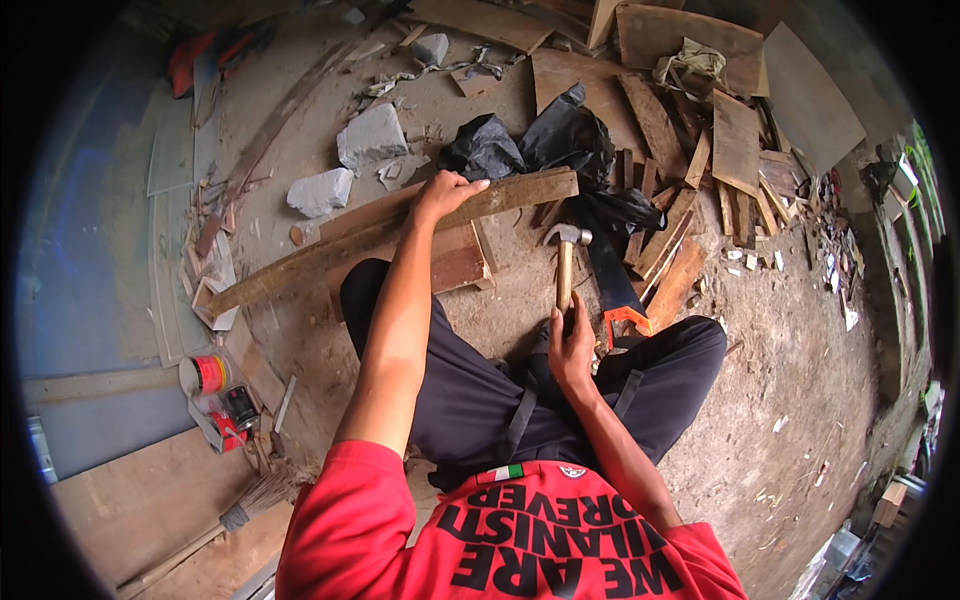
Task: The person sits on the floor and uses a hammer to drive nails into a wooden plank. They repeatedly strike the nail, reposition the plank, and continue hammering until the nail is secured.
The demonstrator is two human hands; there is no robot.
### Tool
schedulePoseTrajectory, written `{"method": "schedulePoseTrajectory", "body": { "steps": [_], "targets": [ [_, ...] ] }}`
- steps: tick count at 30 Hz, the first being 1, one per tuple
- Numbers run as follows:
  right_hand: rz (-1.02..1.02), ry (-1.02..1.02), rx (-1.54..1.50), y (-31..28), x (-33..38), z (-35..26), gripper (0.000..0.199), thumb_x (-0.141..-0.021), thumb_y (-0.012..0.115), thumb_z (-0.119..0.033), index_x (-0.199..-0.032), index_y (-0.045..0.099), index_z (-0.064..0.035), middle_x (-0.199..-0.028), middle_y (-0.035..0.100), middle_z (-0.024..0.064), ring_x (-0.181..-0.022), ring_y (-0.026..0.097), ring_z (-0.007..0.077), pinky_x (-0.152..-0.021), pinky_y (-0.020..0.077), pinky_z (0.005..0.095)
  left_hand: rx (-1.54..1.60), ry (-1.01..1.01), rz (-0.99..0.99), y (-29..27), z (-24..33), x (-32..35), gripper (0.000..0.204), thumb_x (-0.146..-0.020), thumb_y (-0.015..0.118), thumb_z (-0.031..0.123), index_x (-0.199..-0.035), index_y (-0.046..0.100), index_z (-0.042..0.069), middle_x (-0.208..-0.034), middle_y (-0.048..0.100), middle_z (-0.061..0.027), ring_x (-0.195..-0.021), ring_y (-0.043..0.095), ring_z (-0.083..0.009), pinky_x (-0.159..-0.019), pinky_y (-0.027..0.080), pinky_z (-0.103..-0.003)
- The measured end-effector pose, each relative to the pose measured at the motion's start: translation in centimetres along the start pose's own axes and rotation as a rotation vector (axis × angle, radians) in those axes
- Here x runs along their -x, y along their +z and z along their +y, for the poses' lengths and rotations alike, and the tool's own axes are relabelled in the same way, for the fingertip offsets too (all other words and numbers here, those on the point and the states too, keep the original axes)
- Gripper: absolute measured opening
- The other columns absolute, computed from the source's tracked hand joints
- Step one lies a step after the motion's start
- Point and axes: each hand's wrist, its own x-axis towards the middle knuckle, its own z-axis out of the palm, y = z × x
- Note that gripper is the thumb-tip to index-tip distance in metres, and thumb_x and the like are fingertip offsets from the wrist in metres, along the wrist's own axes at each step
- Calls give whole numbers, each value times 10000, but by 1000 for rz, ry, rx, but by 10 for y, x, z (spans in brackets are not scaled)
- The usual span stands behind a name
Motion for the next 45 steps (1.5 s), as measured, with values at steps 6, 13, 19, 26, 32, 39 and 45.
{"method": "schedulePoseTrajectory", "body": {
  "steps": [6, 13, 19, 26, 32, 39, 45],
  "targets": [
    [-145, 147, -85, 14, -9, 30, 301, -941, 644, -222, -1064, 508, 17, -742, 586, 134, -653, 598, 226, -569, 451, 356, -77, 91, 131, 8, 13, 28, 615, -803, 652, 629, -907, 740, 29, -829, 698, -183, -815, 673, -319, -773, 506, -406],
    [-250, 484, -364, 2, 15, 32, 284, -942, 674, -251, -978, 516, -18, -609, 495, 2, -423, 462, 86, -376, 366, 258, -178, 129, 243, 18, 38, 62, 583, -836, 587, 631, -1023, 744, 101, -980, 704, -192, -994, 652, -352, -890, 496, -438],
    [-243, 489, -476, -29, 0, 37, 302, -1039, 479, -340, -977, 533, -49, -614, 442, -26, -438, 408, 65, -383, 331, 236, -212, 110, 197, 16, 47, 74, 523, -878, 580, 563, -1092, 731, 110, -1054, 697, -188, -1038, 641, -343, -929, 480, -428],
    [-199, 593, -442, -37, 7, 73, 424, -1044, 404, -445, -1096, 533, -45, -639, 436, -14, -437, 383, 71, -385, 319, 241, -158, 144, 205, 22, 40, 79, 513, -908, 545, 543, -1092, 725, 99, -1108, 698, -109, -1076, 616, -321, -948, 462, -420],
    [-245, 547, -340, -37, 1, 75, 392, -1059, 390, -378, -1074, 549, -20, -637, 440, -2, -440, 408, 87, -388, 340, 252, -212, 222, 290, 29, 33, 80, 499, -889, 594, 526, -1102, 719, 92, -1128, 688, -97, -1086, 609, -307, -961, 451, -424],
    [-177, 508, -580, -4, 3, 17, 316, -965, 625, -174, -1101, 374, -40, -702, 561, 52, -457, 512, 110, -370, 416, 270, -164, 140, 269, 14, 32, 58, 522, -865, 632, 543, -997, 733, 48, -1036, 692, -132, -990, 648, -325, -858, 488, -414],
    [-210, 485, -575, 29, -23, -37, 241, -1006, 549, -257, -1030, 446, -41, -613, 495, -6, -426, 458, 89, -362, 362, 275, -86, 173, 225, 11, 13, 26, 539, -848, 653, 544, -976, 733, 27, -940, 698, -173, -935, 669, -325, -801, 505, -404]
  ]
}}
